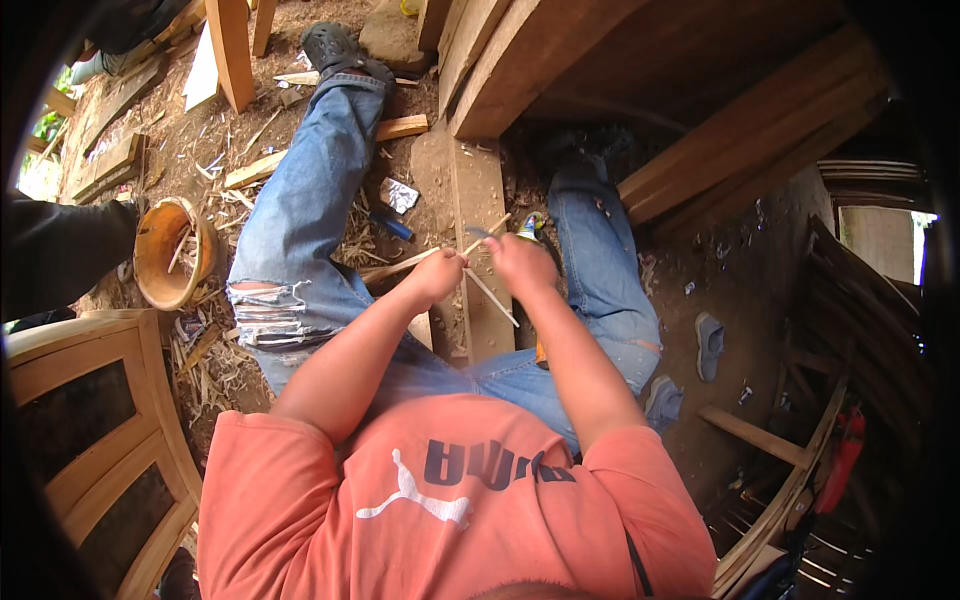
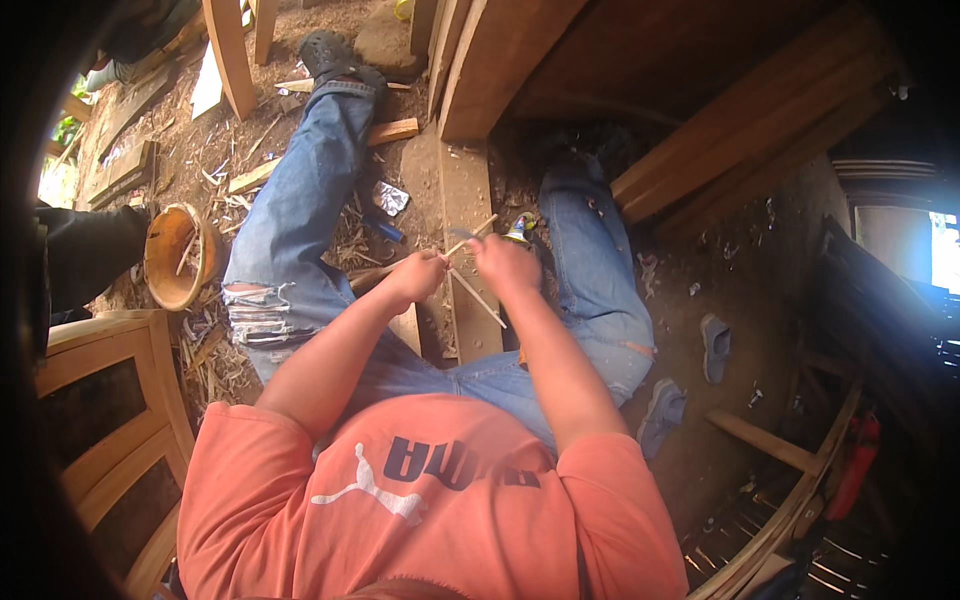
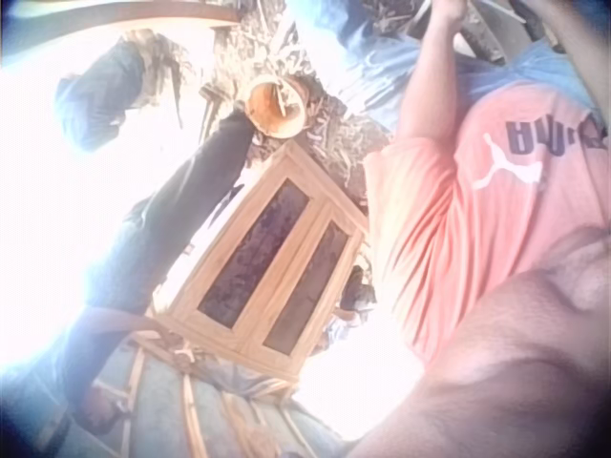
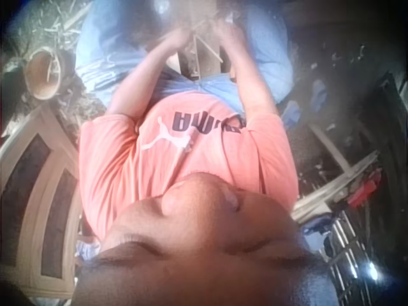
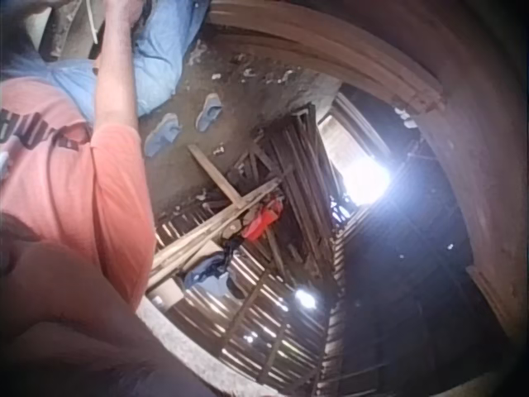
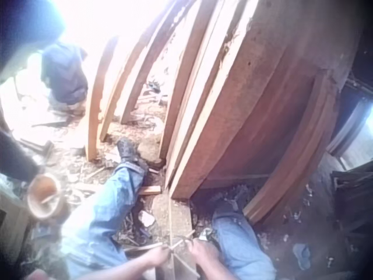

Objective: The person sits on the ground and uses a hammer to drive nails into a wooden frame. They repeatedly pick up nails and strike them into the wood, occasionally adjusting the wood pieces.

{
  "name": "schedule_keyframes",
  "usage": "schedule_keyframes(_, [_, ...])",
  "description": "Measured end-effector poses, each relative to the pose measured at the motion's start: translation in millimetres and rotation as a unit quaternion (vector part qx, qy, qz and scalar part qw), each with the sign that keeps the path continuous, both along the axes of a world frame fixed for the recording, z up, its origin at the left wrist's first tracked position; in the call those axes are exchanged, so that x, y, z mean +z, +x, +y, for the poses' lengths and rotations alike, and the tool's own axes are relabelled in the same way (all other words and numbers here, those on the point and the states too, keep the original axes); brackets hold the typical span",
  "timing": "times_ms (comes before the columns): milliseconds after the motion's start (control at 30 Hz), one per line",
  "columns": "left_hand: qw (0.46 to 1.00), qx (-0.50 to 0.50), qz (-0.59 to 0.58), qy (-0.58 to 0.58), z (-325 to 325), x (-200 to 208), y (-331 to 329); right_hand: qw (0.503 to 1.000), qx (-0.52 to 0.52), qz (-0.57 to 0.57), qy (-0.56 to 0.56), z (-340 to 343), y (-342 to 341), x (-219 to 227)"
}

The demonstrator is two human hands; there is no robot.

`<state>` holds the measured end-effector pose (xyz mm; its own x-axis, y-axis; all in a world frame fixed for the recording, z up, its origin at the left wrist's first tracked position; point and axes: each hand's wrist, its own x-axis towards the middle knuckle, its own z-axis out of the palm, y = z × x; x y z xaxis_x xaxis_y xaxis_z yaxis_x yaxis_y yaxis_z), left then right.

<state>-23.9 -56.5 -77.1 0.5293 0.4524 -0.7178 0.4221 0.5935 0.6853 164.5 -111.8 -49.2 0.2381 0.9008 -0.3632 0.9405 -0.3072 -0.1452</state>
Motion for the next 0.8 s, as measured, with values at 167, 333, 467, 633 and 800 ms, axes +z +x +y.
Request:
schedule_keyframes(167, [0.999, -0.01, 0.035, 0.039, 0, -2, 2, 1.0, 0.007, 0.012, -0.017, 5, 1, 4])
schedule_keyframes(333, [0.999, -0.026, 0.025, 0.04, 0, -1, 1, 0.997, 0.024, 0.033, -0.06, 7, 4, 8])
schedule_keyframes(467, [0.999, -0.017, 0.014, 0.038, 1, 1, 1, 1.0, 0.01, -0.004, -0.013, 7, 7, 6])
schedule_keyframes(633, [0.998, -0.018, 0.03, 0.06, 3, 3, 2, 1.0, -0.004, -0.009, -0.026, 13, 14, -3])
schedule_keyframes(800, [0.998, -0.027, 0.02, 0.061, 4, 5, 0, 0.999, -0.008, 0.006, -0.049, 18, 18, -6])
